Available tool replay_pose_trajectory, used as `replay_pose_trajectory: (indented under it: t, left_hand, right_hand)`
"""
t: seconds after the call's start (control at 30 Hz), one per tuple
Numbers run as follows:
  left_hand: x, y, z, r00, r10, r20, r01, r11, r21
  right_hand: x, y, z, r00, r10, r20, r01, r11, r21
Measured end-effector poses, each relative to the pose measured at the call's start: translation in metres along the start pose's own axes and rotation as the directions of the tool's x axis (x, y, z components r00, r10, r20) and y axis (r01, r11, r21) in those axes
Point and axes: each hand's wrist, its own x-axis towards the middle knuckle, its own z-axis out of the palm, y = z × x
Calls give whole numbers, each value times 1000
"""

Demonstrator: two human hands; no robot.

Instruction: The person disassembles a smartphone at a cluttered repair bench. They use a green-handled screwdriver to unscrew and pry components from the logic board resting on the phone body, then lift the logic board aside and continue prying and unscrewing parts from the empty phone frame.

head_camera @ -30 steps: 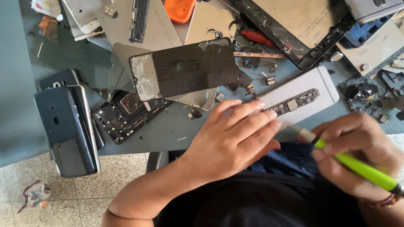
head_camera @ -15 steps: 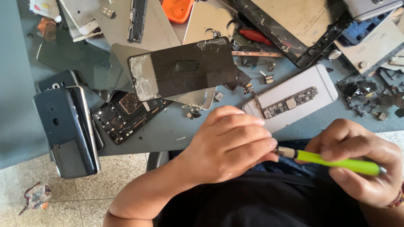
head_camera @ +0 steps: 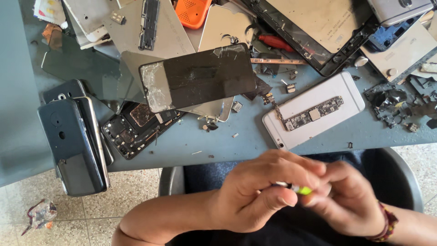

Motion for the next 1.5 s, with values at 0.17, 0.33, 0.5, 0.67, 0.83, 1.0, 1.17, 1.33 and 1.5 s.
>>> replay_pose_trajectory:
  t: [0.17,0.33,0.5,0.67,0.83,1.0,1.17,1.33,1.5]
  left_hand:
    - [-1,7,-1,977,-212,1,210,968,136]
    - [3,5,6,956,-278,100,218,892,397]
    - [-1,-8,11,946,-294,136,223,895,386]
    - [-8,-15,10,954,-257,155,225,955,194]
    - [-11,-16,8,960,-271,66,279,941,-193]
    - [-8,-14,5,956,-290,50,290,903,-317]
    - [-2,-12,4,930,-365,34,364,908,-208]
    - [1,-8,7,915,-392,94,363,903,229]
    - [1,-7,9,963,-242,119,170,887,429]
  right_hand:
    - [9,-17,-9,979,-162,125,194,931,-309]
    - [10,-30,-16,995,-97,8,92,914,-394]
    - [12,-23,-27,980,-149,130,192,878,-438]
    - [12,-18,-17,981,-195,-20,145,791,-594]
    - [36,-12,-11,811,-532,242,549,552,-628]
    - [41,-10,-11,774,-565,287,603,518,-606]
    - [19,-13,-13,953,-299,45,276,801,-532]
    - [9,-19,-29,990,104,-97,-131,932,-337]
    - [10,-19,-43,994,-26,109,64,929,-365]
